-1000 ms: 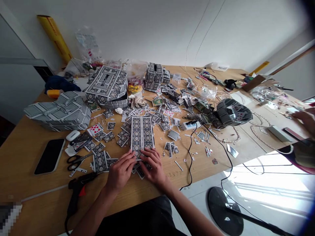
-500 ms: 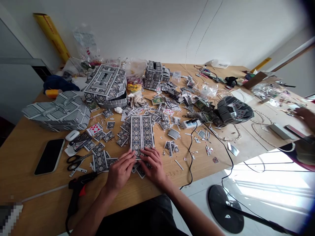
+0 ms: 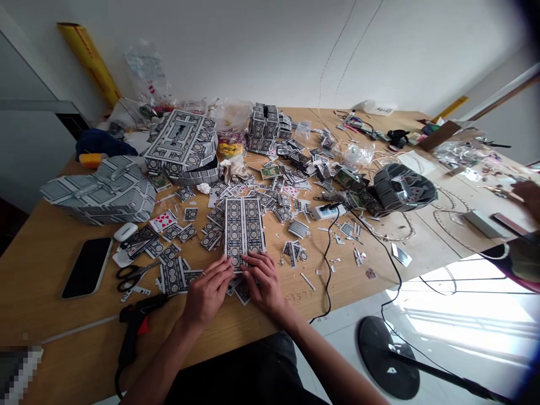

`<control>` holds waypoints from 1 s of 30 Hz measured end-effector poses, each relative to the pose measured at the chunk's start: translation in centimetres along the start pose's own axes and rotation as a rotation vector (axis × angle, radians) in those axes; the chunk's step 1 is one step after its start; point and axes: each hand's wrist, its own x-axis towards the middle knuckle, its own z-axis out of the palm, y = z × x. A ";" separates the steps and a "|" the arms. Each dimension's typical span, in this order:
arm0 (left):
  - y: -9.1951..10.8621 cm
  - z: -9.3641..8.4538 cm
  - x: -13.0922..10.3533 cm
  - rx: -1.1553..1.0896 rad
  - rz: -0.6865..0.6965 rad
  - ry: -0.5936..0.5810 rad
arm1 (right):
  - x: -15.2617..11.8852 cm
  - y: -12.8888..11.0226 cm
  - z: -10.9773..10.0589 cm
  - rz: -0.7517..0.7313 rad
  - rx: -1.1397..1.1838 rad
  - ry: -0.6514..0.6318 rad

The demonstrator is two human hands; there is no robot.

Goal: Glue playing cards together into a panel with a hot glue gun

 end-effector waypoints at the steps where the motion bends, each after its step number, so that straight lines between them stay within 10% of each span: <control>1: 0.0 0.0 0.0 0.001 -0.001 -0.001 | 0.0 0.0 0.0 0.005 0.003 -0.005; 30: -0.1 0.1 -0.2 0.024 -0.003 -0.014 | 0.0 -0.1 0.3 0.007 -0.010 0.006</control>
